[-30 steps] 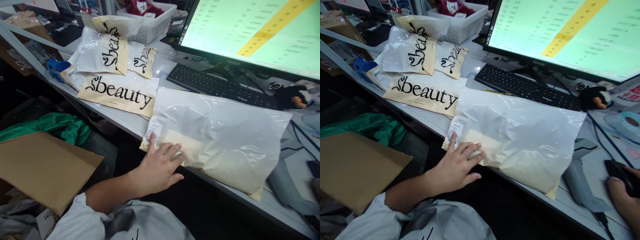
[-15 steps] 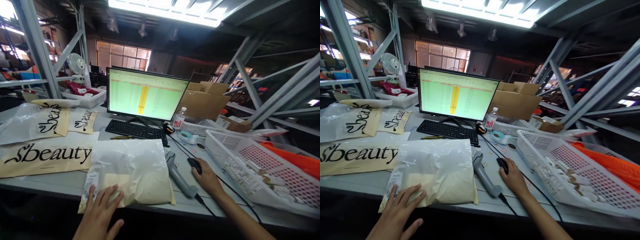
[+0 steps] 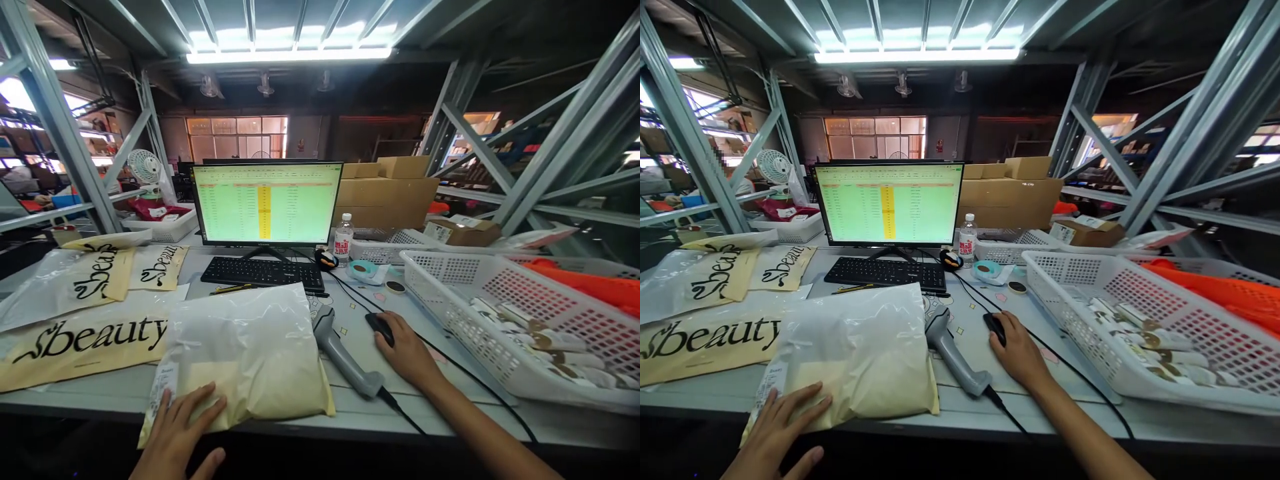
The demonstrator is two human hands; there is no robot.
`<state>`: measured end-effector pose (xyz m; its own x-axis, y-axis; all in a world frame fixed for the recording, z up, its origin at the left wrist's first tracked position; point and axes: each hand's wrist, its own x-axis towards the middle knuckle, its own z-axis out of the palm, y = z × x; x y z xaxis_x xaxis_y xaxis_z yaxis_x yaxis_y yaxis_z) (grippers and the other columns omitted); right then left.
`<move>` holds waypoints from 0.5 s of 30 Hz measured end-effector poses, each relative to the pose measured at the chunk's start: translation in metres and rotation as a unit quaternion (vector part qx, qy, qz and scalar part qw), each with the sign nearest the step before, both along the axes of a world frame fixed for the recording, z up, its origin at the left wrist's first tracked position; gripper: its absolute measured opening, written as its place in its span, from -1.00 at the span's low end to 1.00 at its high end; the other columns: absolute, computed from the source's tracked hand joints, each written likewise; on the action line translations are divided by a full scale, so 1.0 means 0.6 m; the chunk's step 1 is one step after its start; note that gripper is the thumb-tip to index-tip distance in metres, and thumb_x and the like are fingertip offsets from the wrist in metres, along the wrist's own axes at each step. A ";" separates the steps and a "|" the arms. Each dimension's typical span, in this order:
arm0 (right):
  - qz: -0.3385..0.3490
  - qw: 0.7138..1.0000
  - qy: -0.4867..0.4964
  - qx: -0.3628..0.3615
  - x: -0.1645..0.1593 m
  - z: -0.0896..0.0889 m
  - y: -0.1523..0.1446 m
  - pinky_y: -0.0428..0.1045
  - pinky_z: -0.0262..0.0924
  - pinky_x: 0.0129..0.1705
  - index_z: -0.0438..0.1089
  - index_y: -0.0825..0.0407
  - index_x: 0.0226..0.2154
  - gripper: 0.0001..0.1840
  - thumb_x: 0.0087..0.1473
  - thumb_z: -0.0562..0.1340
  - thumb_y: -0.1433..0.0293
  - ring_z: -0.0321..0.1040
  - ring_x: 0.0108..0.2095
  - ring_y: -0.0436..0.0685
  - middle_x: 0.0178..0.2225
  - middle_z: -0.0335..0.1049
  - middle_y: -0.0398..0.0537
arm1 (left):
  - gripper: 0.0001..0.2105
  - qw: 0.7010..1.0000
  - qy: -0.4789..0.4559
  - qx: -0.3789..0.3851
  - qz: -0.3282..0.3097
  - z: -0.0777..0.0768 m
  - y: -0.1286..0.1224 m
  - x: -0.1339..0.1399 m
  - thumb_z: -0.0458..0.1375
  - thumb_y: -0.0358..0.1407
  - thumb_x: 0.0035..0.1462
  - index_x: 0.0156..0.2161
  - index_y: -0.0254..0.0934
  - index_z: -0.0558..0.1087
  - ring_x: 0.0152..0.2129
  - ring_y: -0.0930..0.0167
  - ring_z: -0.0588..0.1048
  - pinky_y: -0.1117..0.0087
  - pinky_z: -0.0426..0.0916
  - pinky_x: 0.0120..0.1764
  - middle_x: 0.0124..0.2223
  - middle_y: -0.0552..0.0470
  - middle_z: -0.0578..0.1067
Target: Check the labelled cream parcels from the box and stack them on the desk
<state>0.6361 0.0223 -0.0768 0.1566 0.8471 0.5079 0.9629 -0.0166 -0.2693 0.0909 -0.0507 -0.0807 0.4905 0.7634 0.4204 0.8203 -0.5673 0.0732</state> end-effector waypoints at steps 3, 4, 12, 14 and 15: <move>0.005 1.000 0.004 -0.002 0.001 -0.001 0.001 0.25 0.30 0.25 0.37 0.03 0.14 -0.50 0.29 0.04 0.15 0.32 0.21 0.34 0.25 0.29 0.16 | -0.48 1.000 -0.009 -0.006 0.006 0.006 -0.002 0.000 0.28 -0.19 0.27 0.32 0.09 0.42 0.23 0.12 0.45 -0.29 0.12 0.32 0.33 -0.08 0.41; 0.005 1.000 0.005 -0.003 0.001 -0.001 0.002 0.25 0.31 0.25 0.38 0.03 0.13 -0.50 0.28 0.04 0.15 0.31 0.21 0.35 0.25 0.29 0.17 | -0.48 1.000 -0.011 -0.005 0.007 0.007 -0.002 0.001 0.28 -0.20 0.27 0.31 0.09 0.43 0.23 0.12 0.45 -0.28 0.11 0.32 0.33 -0.08 0.41; 0.008 1.000 0.007 -0.009 -0.002 0.001 0.004 0.25 0.30 0.26 0.39 0.02 0.12 -0.50 0.29 0.03 0.15 0.31 0.21 0.33 0.25 0.29 0.14 | -0.52 1.000 -0.003 0.014 -0.002 0.006 0.003 -0.002 0.30 -0.24 0.23 0.25 0.03 0.50 0.18 0.11 0.50 -0.31 0.19 0.29 0.28 -0.09 0.46; 0.005 1.000 0.007 -0.010 -0.002 0.002 0.003 0.26 0.32 0.24 0.39 0.03 0.13 -0.48 0.29 0.01 0.14 0.32 0.21 0.34 0.26 0.28 0.15 | -0.53 1.000 0.003 0.015 0.002 0.007 0.003 -0.001 0.29 -0.24 0.24 0.25 0.03 0.50 0.18 0.11 0.50 -0.30 0.20 0.28 0.28 -0.10 0.47; 0.003 1.000 0.007 -0.010 -0.002 0.002 0.002 0.26 0.34 0.22 0.39 0.03 0.13 -0.48 0.29 0.01 0.13 0.32 0.20 0.35 0.26 0.28 0.15 | -0.53 1.000 0.004 0.015 0.005 0.008 0.003 0.000 0.28 -0.25 0.25 0.25 0.03 0.50 0.18 0.12 0.50 -0.29 0.19 0.29 0.28 -0.10 0.46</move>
